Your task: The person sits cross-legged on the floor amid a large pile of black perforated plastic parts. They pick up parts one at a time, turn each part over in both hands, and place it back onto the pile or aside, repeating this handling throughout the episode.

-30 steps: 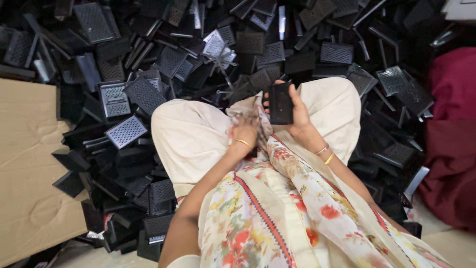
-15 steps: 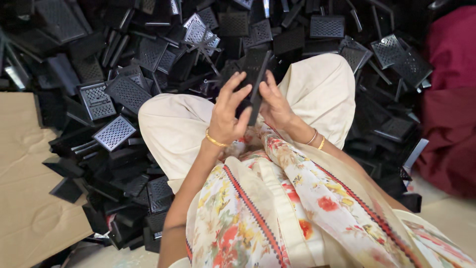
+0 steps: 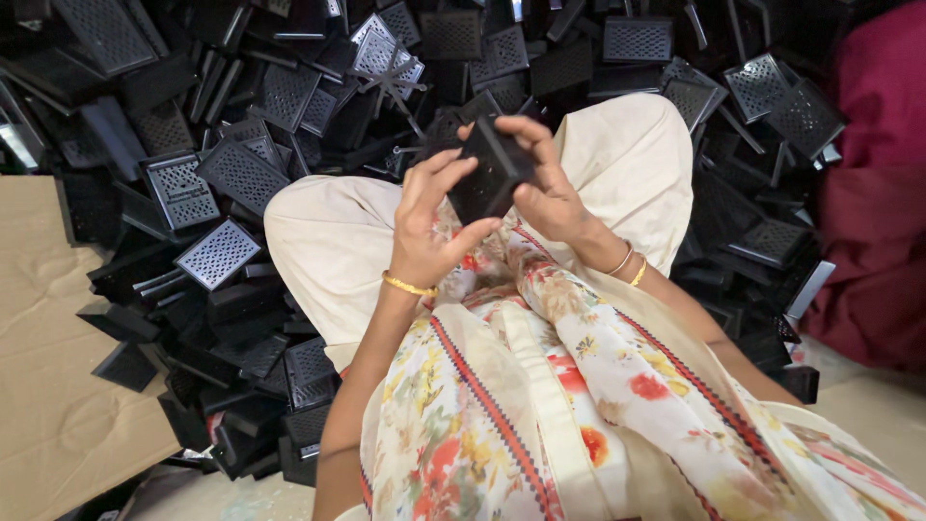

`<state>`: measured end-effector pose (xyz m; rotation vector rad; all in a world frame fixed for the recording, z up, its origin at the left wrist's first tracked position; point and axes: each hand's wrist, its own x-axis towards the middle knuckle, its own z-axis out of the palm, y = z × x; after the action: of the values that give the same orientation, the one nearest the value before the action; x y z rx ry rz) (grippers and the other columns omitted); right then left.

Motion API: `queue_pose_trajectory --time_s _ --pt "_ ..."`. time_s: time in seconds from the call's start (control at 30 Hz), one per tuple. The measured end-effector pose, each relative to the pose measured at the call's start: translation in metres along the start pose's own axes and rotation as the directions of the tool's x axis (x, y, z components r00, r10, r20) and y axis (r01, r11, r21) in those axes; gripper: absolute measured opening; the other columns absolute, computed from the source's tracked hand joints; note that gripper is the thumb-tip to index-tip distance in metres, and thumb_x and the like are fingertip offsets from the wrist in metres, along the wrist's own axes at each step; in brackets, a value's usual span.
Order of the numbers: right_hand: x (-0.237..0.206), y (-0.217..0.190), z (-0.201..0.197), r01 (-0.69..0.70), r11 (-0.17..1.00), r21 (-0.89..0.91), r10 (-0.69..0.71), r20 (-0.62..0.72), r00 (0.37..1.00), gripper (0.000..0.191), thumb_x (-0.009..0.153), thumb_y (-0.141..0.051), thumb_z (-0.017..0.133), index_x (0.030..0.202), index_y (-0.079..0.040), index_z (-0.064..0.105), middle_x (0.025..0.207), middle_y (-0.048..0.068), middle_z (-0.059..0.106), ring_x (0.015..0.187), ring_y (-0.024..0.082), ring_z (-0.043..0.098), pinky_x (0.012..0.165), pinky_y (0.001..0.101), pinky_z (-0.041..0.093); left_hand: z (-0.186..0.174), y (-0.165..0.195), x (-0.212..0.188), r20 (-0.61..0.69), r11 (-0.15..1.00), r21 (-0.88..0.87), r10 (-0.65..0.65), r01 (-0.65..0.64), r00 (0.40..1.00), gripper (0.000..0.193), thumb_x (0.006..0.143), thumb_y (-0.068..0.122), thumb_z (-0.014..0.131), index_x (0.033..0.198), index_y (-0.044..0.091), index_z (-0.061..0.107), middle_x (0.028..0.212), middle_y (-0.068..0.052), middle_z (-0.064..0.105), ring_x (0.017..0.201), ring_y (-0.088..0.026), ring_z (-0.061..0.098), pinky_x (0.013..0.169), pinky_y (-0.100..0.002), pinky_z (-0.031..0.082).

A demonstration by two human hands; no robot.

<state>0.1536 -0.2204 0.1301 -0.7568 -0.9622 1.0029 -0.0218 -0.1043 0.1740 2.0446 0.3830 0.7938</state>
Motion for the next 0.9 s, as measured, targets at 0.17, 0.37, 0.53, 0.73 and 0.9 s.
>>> queue_pose_trajectory --time_s 0.17,0.37,0.53,0.73,0.9 --pt "0.009 -0.021 0.001 0.026 0.996 -0.084 -0.018 0.095 0.995 0.067 0.106 -0.036 0.067 0.16 -0.013 0.034 0.158 0.014 0.038 0.155 0.028 0.038 0.13 0.0435 0.035 -0.004 0.004 -0.002 -0.01 0.999 -0.04 0.014 -0.014 1.0 0.064 0.078 0.025 0.093 0.133 0.007 0.065 0.14 -0.017 0.06 0.128 -0.035 0.06 0.11 -0.043 0.05" --pt "0.015 -0.032 0.007 0.096 0.978 -0.183 -0.08 0.091 0.993 0.065 0.104 -0.033 0.069 0.158 -0.017 0.038 0.159 0.016 0.038 0.154 0.028 0.038 0.127 0.0426 0.032 -0.006 0.001 -0.005 -0.011 0.997 -0.064 0.042 -0.042 0.999 0.061 0.079 0.022 0.091 0.132 0.008 0.066 0.143 -0.018 0.058 0.128 -0.035 0.06 0.11 -0.042 0.051" --pt "0.024 -0.034 0.003 0.128 0.976 -0.179 -0.098 0.169 0.981 0.059 0.107 -0.031 0.068 0.157 -0.021 0.039 0.16 0.015 0.034 0.156 0.029 0.035 0.126 0.0432 0.03 0.011 0.004 -0.004 -0.149 0.991 -0.12 0.046 -0.065 0.988 0.058 0.082 0.021 0.091 0.133 0.008 0.064 0.147 -0.019 0.056 0.131 -0.035 0.059 0.113 -0.043 0.05" --pt "0.022 -0.023 0.015 0.083 0.995 0.055 -0.081 -0.04 0.996 0.055 0.107 -0.036 0.066 0.154 -0.022 0.04 0.156 0.014 0.04 0.15 0.032 0.043 0.121 0.0481 0.041 0.019 0.011 -0.003 -0.152 0.997 -0.034 0.062 -0.068 0.986 0.052 0.087 0.012 0.085 0.134 0.007 0.065 0.152 -0.023 0.049 0.138 -0.038 0.054 0.116 -0.045 0.048" --pt "0.014 -0.019 0.031 0.066 0.792 0.607 0.16 -0.31 0.937 0.063 0.107 -0.036 0.065 0.158 -0.022 0.032 0.148 0.019 0.049 0.142 0.037 0.053 0.119 0.0527 0.049 0.03 0.001 0.007 -0.159 0.924 0.237 0.343 -0.301 0.926 0.046 0.088 0.002 0.069 0.132 -0.005 0.058 0.139 -0.024 0.058 0.131 -0.042 0.06 0.114 -0.054 0.048"
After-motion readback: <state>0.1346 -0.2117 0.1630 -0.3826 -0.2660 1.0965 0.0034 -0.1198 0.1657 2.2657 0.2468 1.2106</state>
